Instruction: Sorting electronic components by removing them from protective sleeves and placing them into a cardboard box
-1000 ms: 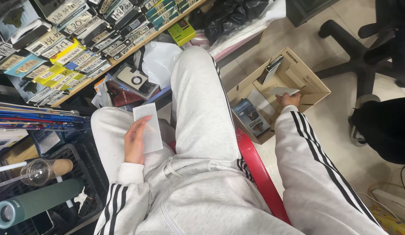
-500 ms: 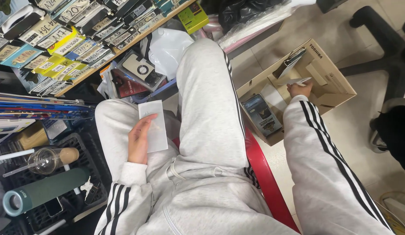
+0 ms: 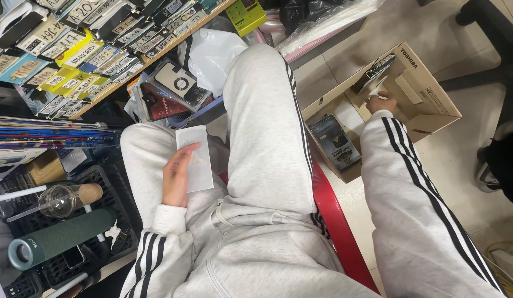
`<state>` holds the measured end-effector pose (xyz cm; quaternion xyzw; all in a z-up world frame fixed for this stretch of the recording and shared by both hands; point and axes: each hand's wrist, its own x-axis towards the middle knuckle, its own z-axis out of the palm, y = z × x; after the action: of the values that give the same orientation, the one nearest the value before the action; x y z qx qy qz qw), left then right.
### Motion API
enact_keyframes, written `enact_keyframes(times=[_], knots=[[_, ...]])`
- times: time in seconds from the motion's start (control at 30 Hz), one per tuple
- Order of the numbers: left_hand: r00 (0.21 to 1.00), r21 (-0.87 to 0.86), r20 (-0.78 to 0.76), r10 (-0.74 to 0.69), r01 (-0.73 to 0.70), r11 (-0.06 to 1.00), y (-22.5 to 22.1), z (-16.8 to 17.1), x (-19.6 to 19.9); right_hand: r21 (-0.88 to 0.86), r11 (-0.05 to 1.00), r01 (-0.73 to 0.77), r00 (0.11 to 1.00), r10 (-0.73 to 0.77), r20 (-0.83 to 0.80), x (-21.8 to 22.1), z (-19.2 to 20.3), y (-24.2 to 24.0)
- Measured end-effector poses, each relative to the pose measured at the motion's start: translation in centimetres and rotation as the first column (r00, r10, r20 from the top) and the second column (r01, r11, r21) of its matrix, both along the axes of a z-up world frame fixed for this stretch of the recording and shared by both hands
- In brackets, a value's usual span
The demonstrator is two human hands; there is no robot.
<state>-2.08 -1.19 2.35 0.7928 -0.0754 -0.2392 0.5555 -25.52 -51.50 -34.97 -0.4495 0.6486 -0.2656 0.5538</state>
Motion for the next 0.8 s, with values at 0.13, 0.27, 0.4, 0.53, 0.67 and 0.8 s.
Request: enact_keyframes(times=[0.13, 0.27, 0.4, 0.53, 0.67, 0.8], knots=[[1.000, -0.004, 0.011, 0.003, -0.003, 1.000, 0.0, 0.0, 0.0, 0.021, 1.000, 0.017, 1.000, -0.017, 0.016, 0.3, 0.2, 0.1], [1.000, -0.001, 0.008, 0.006, -0.006, 1.000, 0.1, 0.0, -0.1, 0.014, 0.999, -0.048, 0.999, 0.048, -0.001, 1.6, -0.6, -0.3], [1.000, 0.013, 0.006, -0.007, 0.007, 1.000, -0.1, 0.1, -0.1, 0.033, 0.997, -0.069, 0.995, 0.071, -0.065, 1.9, -3.0, -0.8], [1.000, 0.029, -0.010, 0.001, 0.000, 1.000, -0.2, 0.2, 0.0, 0.164, 0.986, -0.034, 0.999, 0.029, 0.036, 2.0, -2.8, -0.1], [1.000, 0.057, -0.024, 0.006, -0.004, 0.998, -0.6, 0.5, -0.1, 0.265, 0.962, -0.061, 0.971, -0.005, 0.240, 2.2, -0.3, 1.7], [1.000, 0.079, -0.030, 0.008, -0.006, 0.997, -0.7, 0.3, 0.0, 0.267, 0.960, -0.079, 0.959, 0.001, 0.284, 2.6, -0.8, 2.0]])
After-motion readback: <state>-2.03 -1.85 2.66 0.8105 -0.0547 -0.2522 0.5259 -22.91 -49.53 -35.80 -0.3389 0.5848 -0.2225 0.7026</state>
